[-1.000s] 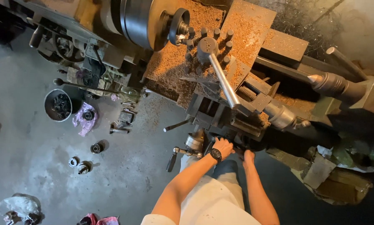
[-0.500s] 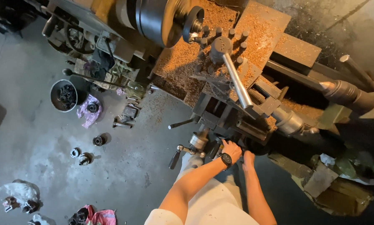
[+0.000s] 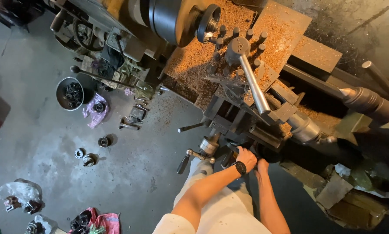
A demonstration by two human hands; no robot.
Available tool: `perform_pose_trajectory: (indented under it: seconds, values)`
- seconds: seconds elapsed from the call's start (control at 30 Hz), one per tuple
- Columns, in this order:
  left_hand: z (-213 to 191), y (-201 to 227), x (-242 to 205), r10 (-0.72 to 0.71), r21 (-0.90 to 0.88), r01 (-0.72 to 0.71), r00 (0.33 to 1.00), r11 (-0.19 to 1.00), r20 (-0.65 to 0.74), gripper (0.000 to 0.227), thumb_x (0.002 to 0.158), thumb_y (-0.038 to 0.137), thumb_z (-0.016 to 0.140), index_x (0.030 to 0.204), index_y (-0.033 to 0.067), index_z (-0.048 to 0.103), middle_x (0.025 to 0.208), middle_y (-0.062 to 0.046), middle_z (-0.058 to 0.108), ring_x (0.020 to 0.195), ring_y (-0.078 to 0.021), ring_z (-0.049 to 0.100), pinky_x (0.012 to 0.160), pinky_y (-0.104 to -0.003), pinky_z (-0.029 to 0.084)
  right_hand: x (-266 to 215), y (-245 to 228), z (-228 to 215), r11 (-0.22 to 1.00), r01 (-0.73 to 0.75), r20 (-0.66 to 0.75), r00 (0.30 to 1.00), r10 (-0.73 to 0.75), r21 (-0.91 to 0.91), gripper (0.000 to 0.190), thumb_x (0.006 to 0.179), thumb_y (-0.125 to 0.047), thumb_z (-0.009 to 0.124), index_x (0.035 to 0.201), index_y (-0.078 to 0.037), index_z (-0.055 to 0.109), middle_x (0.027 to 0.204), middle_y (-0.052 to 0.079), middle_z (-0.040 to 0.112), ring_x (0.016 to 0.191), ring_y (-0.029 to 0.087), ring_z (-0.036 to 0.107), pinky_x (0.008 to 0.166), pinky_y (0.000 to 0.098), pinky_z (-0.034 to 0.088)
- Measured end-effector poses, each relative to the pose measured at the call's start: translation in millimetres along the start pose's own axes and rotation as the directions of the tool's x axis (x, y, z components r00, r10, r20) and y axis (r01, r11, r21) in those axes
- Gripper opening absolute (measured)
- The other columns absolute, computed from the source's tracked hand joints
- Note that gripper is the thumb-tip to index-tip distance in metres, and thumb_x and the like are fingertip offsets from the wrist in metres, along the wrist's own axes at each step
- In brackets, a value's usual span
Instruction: The person operates a metal lathe in a workshop, using a wrench to tighten the chuck and adjusting the tool post with a handwheel. They also use a caliper to measure the rotating metal workpiece and make further adjustments to the machine's controls.
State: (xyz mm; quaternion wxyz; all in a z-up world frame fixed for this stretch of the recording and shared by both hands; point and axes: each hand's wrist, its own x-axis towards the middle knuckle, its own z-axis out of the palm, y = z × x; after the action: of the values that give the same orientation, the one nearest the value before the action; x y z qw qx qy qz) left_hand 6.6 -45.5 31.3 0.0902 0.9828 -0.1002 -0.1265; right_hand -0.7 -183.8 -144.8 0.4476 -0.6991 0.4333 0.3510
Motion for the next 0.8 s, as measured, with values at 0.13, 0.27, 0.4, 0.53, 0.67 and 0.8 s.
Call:
perform_pose_trajectory:
  seconds: [0.13, 0.27, 0.4, 0.53, 0.67, 0.8]
  values:
    - [4, -6, 1, 0.036, -0.027, -0.035, 0.999, 0.999, 0.026, 0.029, 0.074, 0.029, 0.064, 0.068, 0.0007, 0.061, 0.066, -0.019, 0.053, 0.068, -0.0375, 0.051, 0.073, -0.068, 0.031, -15, -10, -3, 0.981, -0.028, 0.016, 0.999, 0.032, -0.191, 0.046, 0.071, -0.007, 0.055, 0.115, 0.009, 0.052, 0.106, 0.021, 0.054, 0.095, 0.026, 0.052, 0.076, 0.0411, 0.044]
    - [-19, -20, -1, 0.086, -0.078, -0.088, 0.996, 0.993, -0.021, 0.034, 0.066, 0.035, 0.068, 0.074, 0.0025, 0.063, 0.074, -0.02, 0.055, 0.073, -0.0368, 0.052, 0.07, -0.06, 0.035, -30, -20, -6, 0.925, -0.049, 0.028, 0.998, 0.064, -0.376, 0.051, 0.068, -0.007, 0.063, 0.117, 0.003, 0.055, 0.114, 0.017, 0.055, 0.105, 0.023, 0.05, 0.085, 0.0376, 0.043]
    - [-34, -49, -8, 0.139, -0.149, -0.135, 0.99, 0.98, 0.014, 0.041, 0.069, 0.044, 0.063, 0.077, 0.0039, 0.064, 0.079, -0.018, 0.054, 0.075, -0.0354, 0.053, 0.07, -0.054, 0.038, -43, -35, -8, 0.869, -0.06, 0.029, 0.996, 0.086, -0.491, 0.055, 0.066, -0.006, 0.069, 0.119, -0.001, 0.057, 0.12, 0.015, 0.055, 0.112, 0.021, 0.048, 0.091, 0.0353, 0.043]
    - [-44, -74, -15, 0.166, -0.229, -0.143, 0.983, 0.963, 0.082, 0.051, 0.077, 0.053, 0.051, 0.089, 0.0055, 0.065, 0.086, -0.018, 0.055, 0.08, -0.035, 0.055, 0.072, -0.049, 0.042, -14, -28, -13, 0.808, -0.109, 0.011, 0.99, 0.141, -0.578, 0.056, 0.069, -0.006, 0.069, 0.124, -0.003, 0.055, 0.128, 0.012, 0.053, 0.12, 0.02, 0.045, 0.099, 0.0329, 0.041]
    - [-34, -96, -16, 0.161, -0.26, -0.124, 0.979, 0.958, 0.127, 0.054, 0.081, 0.055, 0.047, 0.095, 0.0057, 0.064, 0.085, -0.02, 0.055, 0.08, -0.0372, 0.059, 0.071, -0.048, 0.047, 21, -4, -17, 0.761, -0.049, 0.039, 0.994, 0.098, -0.647, 0.055, 0.07, -0.009, 0.068, 0.123, -0.003, 0.055, 0.128, 0.013, 0.053, 0.12, 0.021, 0.046, 0.1, 0.0327, 0.04]
    - [-40, -101, -18, 0.165, -0.295, -0.109, 0.971, 0.949, 0.173, 0.053, 0.082, 0.055, 0.045, 0.095, 0.0064, 0.064, 0.082, -0.021, 0.057, 0.08, -0.0399, 0.062, 0.07, -0.044, 0.052, 42, 28, -23, 0.647, 0.105, 0.128, 0.992, -0.011, -0.756, 0.057, 0.062, -0.014, 0.075, 0.117, -0.006, 0.06, 0.124, 0.012, 0.056, 0.118, 0.022, 0.049, 0.1, 0.0326, 0.042]
